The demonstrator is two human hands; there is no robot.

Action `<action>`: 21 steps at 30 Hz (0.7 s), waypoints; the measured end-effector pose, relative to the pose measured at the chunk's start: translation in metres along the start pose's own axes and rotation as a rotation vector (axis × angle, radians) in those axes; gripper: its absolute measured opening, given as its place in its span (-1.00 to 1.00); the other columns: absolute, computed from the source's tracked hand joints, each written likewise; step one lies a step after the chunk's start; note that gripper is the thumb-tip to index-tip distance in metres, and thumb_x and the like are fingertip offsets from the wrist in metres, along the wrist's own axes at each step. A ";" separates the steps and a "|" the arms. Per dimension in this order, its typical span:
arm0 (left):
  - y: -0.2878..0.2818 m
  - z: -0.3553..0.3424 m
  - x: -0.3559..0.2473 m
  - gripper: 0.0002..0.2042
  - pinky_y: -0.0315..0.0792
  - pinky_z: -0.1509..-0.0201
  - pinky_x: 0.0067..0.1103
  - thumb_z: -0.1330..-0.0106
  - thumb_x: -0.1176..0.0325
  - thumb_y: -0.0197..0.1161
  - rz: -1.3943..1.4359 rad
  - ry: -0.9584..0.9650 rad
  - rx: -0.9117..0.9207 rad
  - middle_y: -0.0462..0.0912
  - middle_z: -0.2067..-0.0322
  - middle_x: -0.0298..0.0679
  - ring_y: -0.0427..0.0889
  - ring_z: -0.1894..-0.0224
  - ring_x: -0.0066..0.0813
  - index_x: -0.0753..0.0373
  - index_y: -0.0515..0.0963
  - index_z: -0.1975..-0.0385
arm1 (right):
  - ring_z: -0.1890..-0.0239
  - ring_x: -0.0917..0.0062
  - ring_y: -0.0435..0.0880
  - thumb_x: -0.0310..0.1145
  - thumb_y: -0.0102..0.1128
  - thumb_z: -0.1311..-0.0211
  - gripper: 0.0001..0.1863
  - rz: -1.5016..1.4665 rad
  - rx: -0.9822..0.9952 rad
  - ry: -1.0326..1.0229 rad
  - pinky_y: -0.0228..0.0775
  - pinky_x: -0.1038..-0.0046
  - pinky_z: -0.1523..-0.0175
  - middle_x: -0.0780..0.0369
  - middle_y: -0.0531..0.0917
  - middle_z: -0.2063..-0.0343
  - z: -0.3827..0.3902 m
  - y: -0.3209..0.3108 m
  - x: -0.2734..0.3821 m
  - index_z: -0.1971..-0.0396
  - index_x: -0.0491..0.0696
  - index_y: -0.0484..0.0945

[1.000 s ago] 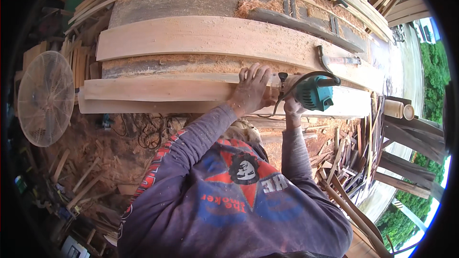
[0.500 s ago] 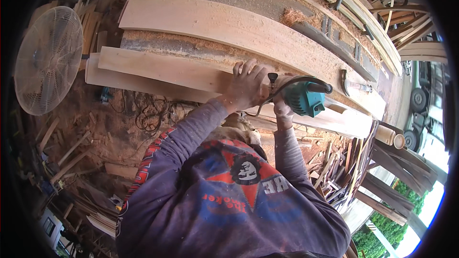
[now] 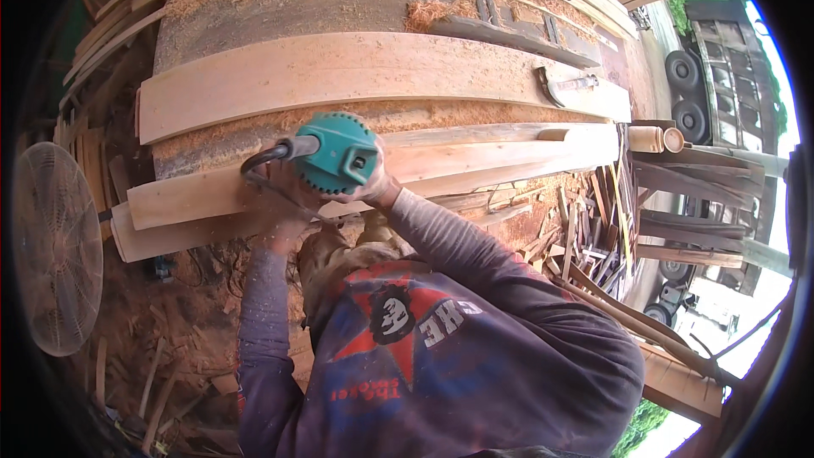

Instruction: The person uses a handheld router to cut a groove into a piece of wood, moving the tool along the length of the board while holding it in place by hand.

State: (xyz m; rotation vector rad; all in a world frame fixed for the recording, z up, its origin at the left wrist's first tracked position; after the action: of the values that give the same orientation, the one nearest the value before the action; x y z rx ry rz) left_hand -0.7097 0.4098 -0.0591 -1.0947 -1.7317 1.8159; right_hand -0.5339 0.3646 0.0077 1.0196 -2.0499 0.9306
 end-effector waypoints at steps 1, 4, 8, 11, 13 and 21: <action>0.006 0.007 0.008 -0.24 0.07 -0.44 -0.07 -0.25 -0.22 0.30 0.004 0.008 -0.002 0.35 -0.35 -0.15 0.24 -0.42 -0.10 0.08 0.31 -0.35 | 0.01 0.09 0.72 -0.01 0.67 0.33 -0.04 0.001 0.018 -0.084 0.58 0.17 -0.10 0.00 0.66 0.01 -0.011 0.009 0.007 -0.16 -0.16 0.53; 0.004 0.014 0.023 -0.23 0.13 -0.38 -0.04 -0.21 -0.23 0.34 0.025 0.003 -0.028 0.37 -0.30 -0.11 0.27 -0.37 -0.04 0.10 0.34 -0.31 | 0.04 0.08 0.72 -0.02 0.66 0.31 -0.06 -0.106 0.048 0.007 0.59 0.18 -0.07 0.01 0.67 0.03 -0.027 0.031 0.011 -0.16 -0.15 0.53; -0.008 0.009 0.018 -0.23 0.21 -0.29 0.00 -0.14 -0.24 0.39 0.083 -0.029 -0.090 0.40 -0.23 -0.06 0.32 -0.30 0.04 0.13 0.38 -0.25 | -0.02 0.14 0.72 -0.02 0.74 0.37 0.08 -0.173 0.226 0.081 0.57 0.20 -0.10 0.00 0.67 0.01 -0.037 0.038 0.012 -0.21 -0.22 0.42; -0.009 0.000 -0.008 -0.22 0.26 -0.23 0.03 -0.09 -0.24 0.43 0.126 -0.067 -0.145 0.41 -0.19 -0.02 0.36 -0.25 0.09 0.16 0.42 -0.20 | -0.01 0.13 0.72 -0.08 0.75 0.38 0.04 -0.254 0.291 0.099 0.56 0.21 -0.09 0.01 0.67 0.02 -0.037 0.018 0.011 -0.20 -0.20 0.44; -0.005 -0.009 -0.036 -0.21 0.28 -0.21 0.04 -0.07 -0.25 0.44 0.138 -0.098 -0.179 0.42 -0.17 0.00 0.37 -0.24 0.11 0.18 0.42 -0.19 | 0.00 0.08 0.72 -0.14 0.67 0.32 -0.06 -0.227 0.323 0.132 0.56 0.19 -0.11 -0.01 0.68 0.05 -0.033 -0.007 0.003 -0.17 -0.16 0.47; 0.026 -0.054 -0.212 -0.09 0.16 -0.35 -0.01 0.03 -0.20 0.52 0.298 -0.285 -0.428 0.36 -0.12 -0.01 0.30 -0.30 0.10 0.35 0.35 -0.19 | -0.23 0.39 0.59 -0.16 0.70 0.20 -0.09 -0.703 0.483 0.408 0.38 0.35 -0.38 0.17 0.65 -0.10 0.030 -0.180 -0.064 -0.26 -0.04 0.49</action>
State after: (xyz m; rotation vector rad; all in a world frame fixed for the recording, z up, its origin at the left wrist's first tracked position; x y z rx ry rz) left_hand -0.5330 0.2825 -0.0244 -1.3728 -2.3084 1.8965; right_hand -0.3589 0.2846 -0.0048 1.5113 -1.0218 1.1338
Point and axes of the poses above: each hand's wrist, its own z-axis away from the middle knuckle, its own y-axis out of the palm, x = y × z, the point moved 4 cm from there along -z, towards the middle knuckle
